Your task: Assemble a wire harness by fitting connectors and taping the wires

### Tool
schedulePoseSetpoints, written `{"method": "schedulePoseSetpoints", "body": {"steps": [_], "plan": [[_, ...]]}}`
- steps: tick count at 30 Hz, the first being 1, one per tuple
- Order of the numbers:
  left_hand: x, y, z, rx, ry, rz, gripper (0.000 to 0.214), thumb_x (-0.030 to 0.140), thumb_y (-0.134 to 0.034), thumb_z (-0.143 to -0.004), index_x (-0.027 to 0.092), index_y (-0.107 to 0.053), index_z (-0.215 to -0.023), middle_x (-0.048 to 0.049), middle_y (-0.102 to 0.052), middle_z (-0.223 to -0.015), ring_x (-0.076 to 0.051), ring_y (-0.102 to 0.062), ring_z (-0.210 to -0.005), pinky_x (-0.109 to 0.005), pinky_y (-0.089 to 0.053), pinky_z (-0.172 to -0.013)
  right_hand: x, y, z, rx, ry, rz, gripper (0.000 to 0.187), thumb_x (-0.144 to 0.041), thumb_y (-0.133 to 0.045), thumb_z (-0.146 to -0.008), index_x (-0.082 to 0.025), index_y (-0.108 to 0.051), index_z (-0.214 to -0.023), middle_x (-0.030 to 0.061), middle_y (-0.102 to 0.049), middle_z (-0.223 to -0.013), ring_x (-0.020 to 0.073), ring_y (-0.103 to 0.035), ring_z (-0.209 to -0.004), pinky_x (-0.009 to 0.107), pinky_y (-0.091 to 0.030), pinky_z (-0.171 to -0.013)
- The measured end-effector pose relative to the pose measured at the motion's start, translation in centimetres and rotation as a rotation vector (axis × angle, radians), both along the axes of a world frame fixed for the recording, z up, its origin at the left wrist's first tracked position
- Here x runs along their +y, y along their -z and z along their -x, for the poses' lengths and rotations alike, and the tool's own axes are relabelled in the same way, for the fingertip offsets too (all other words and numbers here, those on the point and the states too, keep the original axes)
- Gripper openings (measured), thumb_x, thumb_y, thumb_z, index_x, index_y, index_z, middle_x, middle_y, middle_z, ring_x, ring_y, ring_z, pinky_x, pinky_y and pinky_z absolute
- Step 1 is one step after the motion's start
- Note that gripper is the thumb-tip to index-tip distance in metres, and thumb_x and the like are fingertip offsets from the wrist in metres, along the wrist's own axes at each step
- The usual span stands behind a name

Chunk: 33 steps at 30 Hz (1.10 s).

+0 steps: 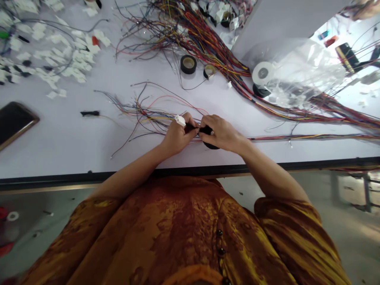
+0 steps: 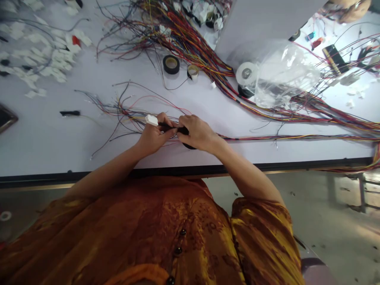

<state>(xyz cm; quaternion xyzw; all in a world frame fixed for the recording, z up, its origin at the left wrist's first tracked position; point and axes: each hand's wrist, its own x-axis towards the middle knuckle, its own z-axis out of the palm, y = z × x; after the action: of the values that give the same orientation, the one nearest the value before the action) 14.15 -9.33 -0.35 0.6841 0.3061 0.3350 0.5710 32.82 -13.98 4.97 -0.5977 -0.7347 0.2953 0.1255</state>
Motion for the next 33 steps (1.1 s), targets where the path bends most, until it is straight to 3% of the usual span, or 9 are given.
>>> {"method": "schedulePoseSetpoints", "body": {"steps": [3,8,13,17,21,23,27,30,33], "plan": [[0.3,1.1,-0.3,0.035,-0.057,-0.043,0.020,0.023,-0.073,-0.080,0.020,-0.053,-0.080,-0.0009,-0.064,-0.079,-0.013,-0.062,-0.073,-0.028,-0.050,-0.067,-1.9,-0.2,3.2,-0.136,0.066,-0.105,0.008,-0.021,-0.050,-0.087,-0.020,-0.058,-0.086,0.0081,-0.064,-0.090,0.0230,-0.055,-0.087,0.036,-0.041,-0.075],[2.1,3.7,-0.1,-0.016,-0.191,0.052,0.026,0.018,-0.071,-0.080,0.021,-0.046,-0.075,0.0047,-0.056,-0.065,-0.008,-0.055,-0.054,-0.024,-0.046,-0.055,-3.5,-0.6,5.6,0.012,-0.280,-0.103,0.021,-0.029,-0.045,-0.096,-0.023,-0.059,-0.081,0.0065,-0.064,-0.087,0.0206,-0.054,-0.080,0.036,-0.043,-0.078],[2.2,3.1,1.3,-0.113,0.053,0.274,0.019,0.027,-0.069,-0.083,0.019,-0.052,-0.083,-0.0051,-0.073,-0.090,-0.010,-0.065,-0.064,-0.023,-0.050,-0.054,1.4,3.2,-3.8,-0.084,0.541,-0.122,0.030,-0.044,-0.059,-0.089,-0.019,-0.061,-0.105,0.0129,-0.062,-0.104,0.0295,-0.055,-0.102,0.048,-0.044,-0.092],[1.8,1.7,1.6,-0.134,-0.003,0.257,0.019,0.032,-0.072,-0.083,0.017,-0.060,-0.084,-0.0071,-0.075,-0.090,-0.009,-0.064,-0.061,-0.024,-0.052,-0.057,2.8,4.4,-6.0,-0.182,0.555,-0.265,0.049,-0.054,-0.069,-0.080,-0.020,-0.061,-0.114,0.0184,-0.054,-0.129,0.0383,-0.045,-0.124,0.060,-0.036,-0.102],[2.5,0.4,1.5,-0.055,-0.081,0.111,0.024,0.038,-0.073,-0.083,0.017,-0.066,-0.091,-0.0040,-0.073,-0.083,-0.013,-0.066,-0.066,-0.027,-0.054,-0.064,0.7,3.5,-0.3,-0.028,0.109,-0.236,0.026,-0.047,-0.060,-0.089,-0.024,-0.065,-0.101,0.0113,-0.063,-0.115,0.0307,-0.054,-0.113,0.050,-0.039,-0.100],[3.5,0.1,2.2,0.051,-0.013,-0.036,0.042,0.044,-0.079,-0.077,0.019,-0.065,-0.107,-0.0058,-0.073,-0.096,-0.018,-0.069,-0.081,-0.031,-0.055,-0.073,0.1,3.2,1.8,0.074,0.071,-0.214,0.022,-0.040,-0.052,-0.094,-0.022,-0.064,-0.091,0.0092,-0.064,-0.100,0.0263,-0.059,-0.100,0.045,-0.043,-0.095],[6.0,1.2,6.3,0.429,0.127,-0.390,0.053,0.044,-0.083,-0.068,0.022,-0.064,-0.113,-0.0115,-0.070,-0.117,-0.032,-0.065,-0.106,-0.046,-0.049,-0.093,0.1,2.8,2.3,0.349,0.305,-0.228,0.023,-0.040,-0.049,-0.096,-0.024,-0.065,-0.091,0.0061,-0.065,-0.093,0.0213,-0.063,-0.092,0.038,-0.050,-0.087],[7.2,2.4,10.8,0.657,-0.076,-0.543,0.018,0.035,-0.067,-0.081,0.023,-0.067,-0.095,-0.0117,-0.071,-0.110,-0.034,-0.064,-0.104,-0.051,-0.044,-0.094,0.3,2.2,1.3,0.579,0.485,-0.198,0.020,-0.044,-0.057,-0.092,-0.026,-0.065,-0.090,0.0021,-0.067,-0.087,0.0187,-0.066,-0.086,0.036,-0.055,-0.084],[7.3,2.7,14.4,0.706,-0.184,-0.585,0.018,0.036,-0.063,-0.082,0.027,-0.067,-0.098,-0.0090,-0.072,-0.099,-0.031,-0.064,-0.094,-0.047,-0.045,-0.089,0.4,1.9,0.1,0.941,0.744,-0.307,0.019,-0.046,-0.061,-0.088,-0.027,-0.061,-0.089,-0.0021,-0.063,-0.077,0.0138,-0.066,-0.072,0.028,-0.057,-0.066]]}}
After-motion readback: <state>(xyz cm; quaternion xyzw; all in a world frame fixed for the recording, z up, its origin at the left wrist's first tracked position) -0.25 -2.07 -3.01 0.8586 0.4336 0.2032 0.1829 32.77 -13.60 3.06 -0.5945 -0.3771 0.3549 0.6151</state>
